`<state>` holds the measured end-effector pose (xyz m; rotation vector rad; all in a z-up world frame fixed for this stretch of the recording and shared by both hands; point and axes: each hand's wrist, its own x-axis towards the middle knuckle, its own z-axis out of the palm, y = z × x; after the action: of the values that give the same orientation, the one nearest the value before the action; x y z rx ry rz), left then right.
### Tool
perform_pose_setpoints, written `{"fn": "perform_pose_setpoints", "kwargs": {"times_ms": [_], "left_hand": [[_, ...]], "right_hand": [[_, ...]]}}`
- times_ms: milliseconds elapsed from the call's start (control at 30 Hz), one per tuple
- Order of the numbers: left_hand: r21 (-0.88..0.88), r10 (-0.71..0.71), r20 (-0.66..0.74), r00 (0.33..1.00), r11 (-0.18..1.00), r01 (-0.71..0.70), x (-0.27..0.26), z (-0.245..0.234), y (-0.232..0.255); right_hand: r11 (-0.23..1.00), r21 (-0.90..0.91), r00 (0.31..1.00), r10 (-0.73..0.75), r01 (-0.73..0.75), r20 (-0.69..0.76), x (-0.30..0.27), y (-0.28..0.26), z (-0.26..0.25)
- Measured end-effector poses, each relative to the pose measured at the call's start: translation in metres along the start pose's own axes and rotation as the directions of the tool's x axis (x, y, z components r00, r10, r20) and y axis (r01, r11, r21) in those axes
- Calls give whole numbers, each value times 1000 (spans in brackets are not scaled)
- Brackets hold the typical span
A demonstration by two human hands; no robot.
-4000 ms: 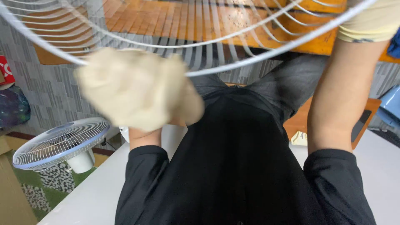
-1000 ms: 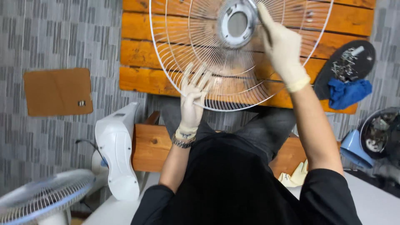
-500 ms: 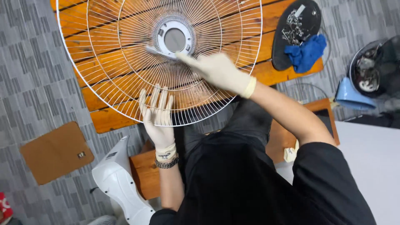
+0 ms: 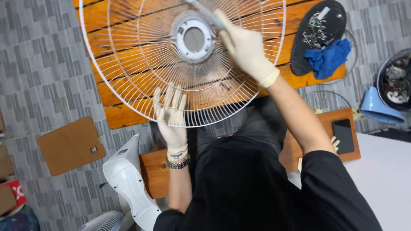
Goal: Cleaning a fan grill using a toothbrush
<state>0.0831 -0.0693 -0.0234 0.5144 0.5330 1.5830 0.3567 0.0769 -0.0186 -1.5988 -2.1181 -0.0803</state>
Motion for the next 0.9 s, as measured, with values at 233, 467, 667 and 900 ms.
{"fn": "perform_pose_setpoints", "kwargs": {"times_ms": [233, 467, 667, 900], "left_hand": [[-46, -33, -261, 965, 999, 22, 2, -4, -3], [-47, -11, -155, 988, 999, 4, 1, -9, -6], [-107, -72, -327, 942, 994, 39, -1, -13, -11], [-137, -104, -372, 922, 989, 57, 1, -17, -16]], "right_hand": [[950, 132, 930, -306, 284, 203, -24, -55, -8], [979, -79, 981, -184, 189, 64, -9, -59, -18], [987, -41, 988, -154, 153, -21, 2, -28, -19], [829, -385, 911, -402, 406, 96, -14, -61, -17]]}}
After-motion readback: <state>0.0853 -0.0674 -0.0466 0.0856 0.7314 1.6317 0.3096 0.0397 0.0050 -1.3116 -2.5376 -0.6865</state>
